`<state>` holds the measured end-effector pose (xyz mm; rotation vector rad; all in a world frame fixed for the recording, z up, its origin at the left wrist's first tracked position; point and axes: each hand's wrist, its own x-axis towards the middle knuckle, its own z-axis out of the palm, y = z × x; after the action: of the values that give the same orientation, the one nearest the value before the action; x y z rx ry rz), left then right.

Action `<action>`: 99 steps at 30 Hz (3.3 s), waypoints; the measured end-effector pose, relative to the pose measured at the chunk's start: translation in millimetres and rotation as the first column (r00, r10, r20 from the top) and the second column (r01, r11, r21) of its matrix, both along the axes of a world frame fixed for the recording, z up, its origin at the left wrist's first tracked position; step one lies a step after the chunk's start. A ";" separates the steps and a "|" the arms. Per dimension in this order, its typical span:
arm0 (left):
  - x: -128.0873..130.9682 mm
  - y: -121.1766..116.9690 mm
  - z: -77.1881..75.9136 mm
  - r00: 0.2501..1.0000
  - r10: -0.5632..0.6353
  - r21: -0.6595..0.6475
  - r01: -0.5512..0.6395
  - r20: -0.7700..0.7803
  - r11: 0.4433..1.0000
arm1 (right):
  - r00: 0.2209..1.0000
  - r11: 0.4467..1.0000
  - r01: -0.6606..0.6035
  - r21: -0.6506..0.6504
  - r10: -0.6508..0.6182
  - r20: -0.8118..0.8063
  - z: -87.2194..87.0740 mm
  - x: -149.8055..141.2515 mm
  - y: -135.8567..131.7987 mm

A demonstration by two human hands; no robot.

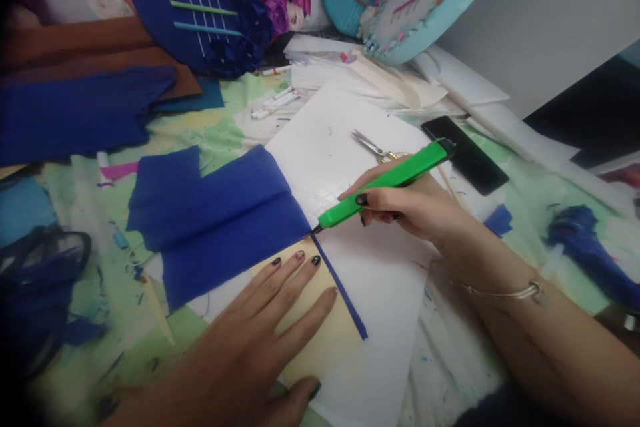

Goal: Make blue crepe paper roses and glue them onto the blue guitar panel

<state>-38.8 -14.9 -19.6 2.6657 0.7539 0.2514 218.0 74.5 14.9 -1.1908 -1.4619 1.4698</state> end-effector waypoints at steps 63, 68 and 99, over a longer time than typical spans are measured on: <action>1.3 -50.4 54.2 0.890 0.274 0.460 -0.084 -0.364 0.884 | 0.586 0.564 -0.459 0.686 -0.388 0.711 -12.6 21.4 21.4; 10.8 -41.7 38.5 0.982 0.109 0.458 -0.026 -0.157 0.889 | 0.703 0.606 -0.553 0.572 -0.028 0.710 12.8 3.7 -6.7; 6.6 -32.3 12.9 0.991 -0.038 0.529 0.101 -0.130 0.843 | 0.344 0.367 -0.921 0.133 0.605 0.718 19.0 -16.6 -38.0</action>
<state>-32.2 -47.2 -6.7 3.2576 0.6960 0.3328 201.4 36.5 33.9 -0.4673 -2.9969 1.0754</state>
